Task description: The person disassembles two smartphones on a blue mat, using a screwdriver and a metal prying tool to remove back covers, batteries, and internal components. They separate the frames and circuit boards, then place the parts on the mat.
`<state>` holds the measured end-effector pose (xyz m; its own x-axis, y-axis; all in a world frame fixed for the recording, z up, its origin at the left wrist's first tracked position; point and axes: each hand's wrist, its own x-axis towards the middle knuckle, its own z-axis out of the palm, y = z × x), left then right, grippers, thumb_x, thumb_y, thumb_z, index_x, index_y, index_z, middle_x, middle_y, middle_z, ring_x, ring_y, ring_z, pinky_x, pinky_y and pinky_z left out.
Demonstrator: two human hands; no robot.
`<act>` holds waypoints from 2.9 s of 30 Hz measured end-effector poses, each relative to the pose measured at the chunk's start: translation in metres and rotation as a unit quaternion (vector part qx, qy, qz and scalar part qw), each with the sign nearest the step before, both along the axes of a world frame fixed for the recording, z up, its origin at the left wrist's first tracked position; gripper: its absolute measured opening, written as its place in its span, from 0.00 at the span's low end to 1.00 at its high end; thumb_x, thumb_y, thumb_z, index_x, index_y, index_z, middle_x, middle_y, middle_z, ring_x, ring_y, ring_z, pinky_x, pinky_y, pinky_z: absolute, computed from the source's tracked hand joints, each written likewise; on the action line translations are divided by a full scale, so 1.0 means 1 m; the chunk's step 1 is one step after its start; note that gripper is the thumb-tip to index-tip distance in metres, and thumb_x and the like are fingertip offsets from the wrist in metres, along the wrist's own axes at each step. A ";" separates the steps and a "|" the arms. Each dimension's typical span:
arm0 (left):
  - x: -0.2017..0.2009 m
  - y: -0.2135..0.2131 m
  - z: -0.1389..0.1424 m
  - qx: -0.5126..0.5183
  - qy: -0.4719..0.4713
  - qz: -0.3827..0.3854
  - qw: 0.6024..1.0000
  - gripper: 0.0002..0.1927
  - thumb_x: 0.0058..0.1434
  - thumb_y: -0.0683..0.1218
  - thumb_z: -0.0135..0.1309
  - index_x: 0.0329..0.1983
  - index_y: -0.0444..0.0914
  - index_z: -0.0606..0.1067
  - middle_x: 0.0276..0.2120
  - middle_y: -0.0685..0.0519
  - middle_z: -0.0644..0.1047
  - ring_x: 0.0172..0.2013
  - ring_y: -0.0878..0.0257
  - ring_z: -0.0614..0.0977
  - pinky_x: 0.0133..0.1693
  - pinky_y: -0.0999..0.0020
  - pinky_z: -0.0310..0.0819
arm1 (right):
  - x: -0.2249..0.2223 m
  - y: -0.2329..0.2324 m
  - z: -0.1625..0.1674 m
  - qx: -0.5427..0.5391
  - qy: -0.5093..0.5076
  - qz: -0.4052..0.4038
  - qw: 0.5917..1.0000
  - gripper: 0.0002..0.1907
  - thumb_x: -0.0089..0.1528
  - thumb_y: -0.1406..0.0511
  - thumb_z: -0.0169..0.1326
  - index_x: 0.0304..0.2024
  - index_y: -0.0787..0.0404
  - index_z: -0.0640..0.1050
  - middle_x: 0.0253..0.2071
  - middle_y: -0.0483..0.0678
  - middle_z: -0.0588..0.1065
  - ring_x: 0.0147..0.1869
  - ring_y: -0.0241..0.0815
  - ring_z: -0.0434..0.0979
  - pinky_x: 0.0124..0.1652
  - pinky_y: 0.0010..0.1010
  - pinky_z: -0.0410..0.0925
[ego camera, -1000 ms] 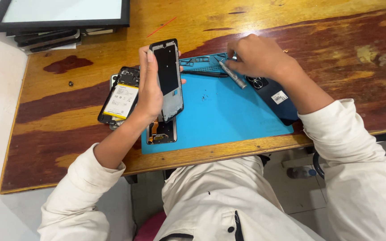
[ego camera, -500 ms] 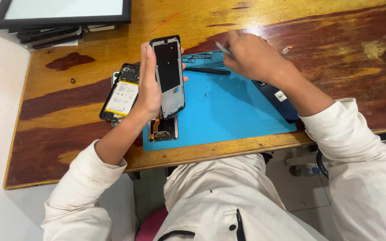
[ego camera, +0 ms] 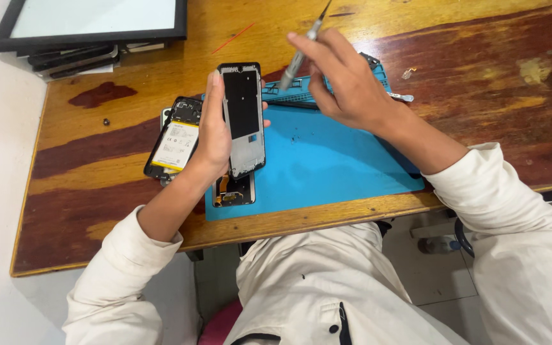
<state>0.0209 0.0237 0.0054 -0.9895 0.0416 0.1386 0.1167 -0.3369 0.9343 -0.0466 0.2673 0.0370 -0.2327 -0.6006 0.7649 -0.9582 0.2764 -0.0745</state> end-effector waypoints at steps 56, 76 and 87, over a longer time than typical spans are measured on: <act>0.001 0.002 -0.005 -0.162 0.206 0.038 0.964 0.20 0.83 0.58 0.29 0.57 0.38 0.63 0.47 0.53 0.69 0.51 0.67 0.69 0.63 0.70 0.62 | 0.016 -0.016 -0.008 -0.002 -0.071 0.088 0.994 0.10 0.64 0.76 0.60 0.49 0.69 0.77 0.43 0.55 0.78 0.46 0.52 0.79 0.45 0.38 0.73; 0.004 0.010 -0.008 -0.090 0.172 -0.006 0.981 0.19 0.81 0.60 0.30 0.58 0.41 0.61 0.52 0.49 0.73 0.50 0.63 0.79 0.50 0.65 0.81 | 0.012 -0.008 0.000 0.001 -0.022 0.105 0.994 0.13 0.64 0.78 0.61 0.50 0.70 0.76 0.50 0.57 0.79 0.51 0.54 0.81 0.50 0.39 0.74; 0.004 0.011 -0.009 -0.094 0.181 -0.005 0.979 0.20 0.81 0.60 0.30 0.58 0.41 0.61 0.53 0.49 0.73 0.51 0.63 0.79 0.50 0.66 0.81 | 0.011 -0.009 -0.002 0.007 -0.016 0.102 0.995 0.15 0.64 0.78 0.62 0.52 0.71 0.76 0.51 0.57 0.79 0.51 0.54 0.81 0.51 0.39 0.74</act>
<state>0.0253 0.0346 -0.0036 -0.8761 0.1095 0.4696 0.4499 -0.1648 0.8778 -0.0353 0.2583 0.0354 -0.1291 -0.6482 0.7504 -0.9916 0.0770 -0.1041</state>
